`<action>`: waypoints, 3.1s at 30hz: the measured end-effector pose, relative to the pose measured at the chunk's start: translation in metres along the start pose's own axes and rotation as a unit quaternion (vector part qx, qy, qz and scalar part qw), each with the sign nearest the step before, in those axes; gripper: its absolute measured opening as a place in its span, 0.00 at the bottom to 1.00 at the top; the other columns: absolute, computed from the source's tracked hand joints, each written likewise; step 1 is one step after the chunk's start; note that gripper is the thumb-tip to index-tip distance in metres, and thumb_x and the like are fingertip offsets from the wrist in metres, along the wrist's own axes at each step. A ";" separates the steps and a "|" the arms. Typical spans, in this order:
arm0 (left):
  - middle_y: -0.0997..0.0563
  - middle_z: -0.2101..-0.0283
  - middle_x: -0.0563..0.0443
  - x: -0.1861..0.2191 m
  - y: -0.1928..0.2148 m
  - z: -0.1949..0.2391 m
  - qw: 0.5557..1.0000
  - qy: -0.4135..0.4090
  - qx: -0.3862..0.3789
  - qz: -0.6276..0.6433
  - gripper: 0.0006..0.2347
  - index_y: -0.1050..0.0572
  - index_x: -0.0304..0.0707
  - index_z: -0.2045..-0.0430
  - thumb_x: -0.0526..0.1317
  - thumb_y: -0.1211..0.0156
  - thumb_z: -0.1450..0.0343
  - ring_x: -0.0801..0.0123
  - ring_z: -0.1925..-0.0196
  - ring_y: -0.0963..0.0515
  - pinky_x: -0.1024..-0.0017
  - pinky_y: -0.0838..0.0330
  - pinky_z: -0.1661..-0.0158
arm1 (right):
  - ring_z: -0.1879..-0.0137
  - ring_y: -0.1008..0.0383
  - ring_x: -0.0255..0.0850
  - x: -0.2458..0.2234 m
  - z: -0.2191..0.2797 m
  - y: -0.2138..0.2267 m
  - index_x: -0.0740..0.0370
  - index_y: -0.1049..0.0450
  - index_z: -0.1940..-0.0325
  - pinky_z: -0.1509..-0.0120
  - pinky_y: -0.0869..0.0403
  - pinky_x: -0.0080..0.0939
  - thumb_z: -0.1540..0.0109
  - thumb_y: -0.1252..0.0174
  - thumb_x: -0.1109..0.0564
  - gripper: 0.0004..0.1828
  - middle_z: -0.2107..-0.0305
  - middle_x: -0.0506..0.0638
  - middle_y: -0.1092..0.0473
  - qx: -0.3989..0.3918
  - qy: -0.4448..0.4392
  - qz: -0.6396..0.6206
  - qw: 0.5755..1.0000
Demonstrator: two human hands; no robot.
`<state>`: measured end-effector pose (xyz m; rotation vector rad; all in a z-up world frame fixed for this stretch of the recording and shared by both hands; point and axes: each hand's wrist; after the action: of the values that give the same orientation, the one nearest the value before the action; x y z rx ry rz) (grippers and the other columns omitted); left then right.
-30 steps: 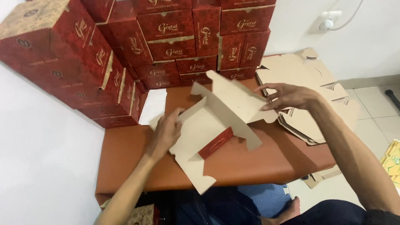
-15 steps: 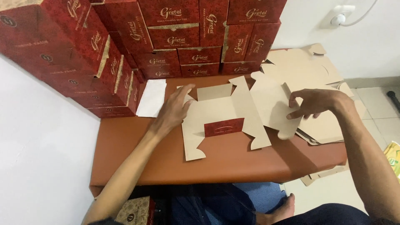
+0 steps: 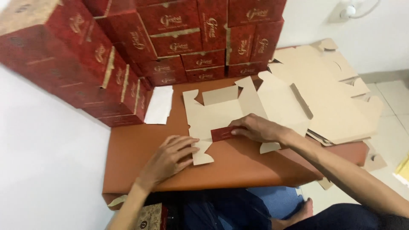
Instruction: Assembling small cardboard gift boxes by folding flat templates along pre-scored lines.
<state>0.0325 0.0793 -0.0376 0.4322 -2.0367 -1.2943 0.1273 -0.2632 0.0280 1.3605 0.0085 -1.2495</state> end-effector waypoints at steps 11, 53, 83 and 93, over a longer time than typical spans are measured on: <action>0.11 0.52 0.50 0.037 -0.006 -0.065 0.976 0.062 0.210 0.010 0.06 0.18 0.40 0.56 0.39 0.35 0.23 0.61 0.46 0.12 0.62 0.21 0.45 | 0.40 0.19 0.58 -0.006 -0.002 -0.009 0.54 0.23 0.34 0.32 0.22 0.59 0.31 0.42 0.54 0.20 0.50 0.60 0.19 0.053 0.073 -0.047 0.995; 0.11 0.69 0.52 -0.003 -0.027 -0.099 0.994 0.009 0.111 0.015 0.05 0.15 0.46 0.61 0.40 0.28 0.29 0.71 0.49 0.16 0.47 0.48 0.29 | 0.22 0.36 0.56 -0.040 0.061 0.053 0.44 0.48 0.17 0.21 0.28 0.57 0.48 0.24 0.70 0.61 0.27 0.58 0.39 -0.140 -0.137 0.258 0.946; 0.14 0.63 0.50 -0.022 -0.048 -0.101 0.992 -0.003 0.129 0.015 0.12 0.21 0.47 0.58 0.45 0.25 0.30 0.65 0.55 0.13 0.44 0.47 0.28 | 0.49 0.14 0.54 -0.008 0.020 0.029 0.42 0.15 0.41 0.45 0.15 0.51 0.29 0.44 0.46 0.16 0.54 0.57 0.16 0.108 -0.055 0.106 0.987; 0.14 0.65 0.48 -0.014 -0.044 -0.103 0.991 0.019 0.133 0.015 0.14 0.23 0.46 0.57 0.44 0.24 0.31 0.62 0.58 0.12 0.44 0.48 0.28 | 0.42 0.17 0.60 -0.020 0.028 0.033 0.44 0.16 0.39 0.43 0.16 0.57 0.29 0.44 0.46 0.18 0.46 0.58 0.19 0.097 -0.032 0.087 0.991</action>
<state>0.1103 -0.0005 -0.0532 0.5400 -2.1831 -0.9927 0.1229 -0.2791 0.0732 1.4546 -0.2772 -1.1682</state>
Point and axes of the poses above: each hand's wrist, its own z-axis away from the middle knuckle, its own y-axis out of the back of the hand, x = y × z
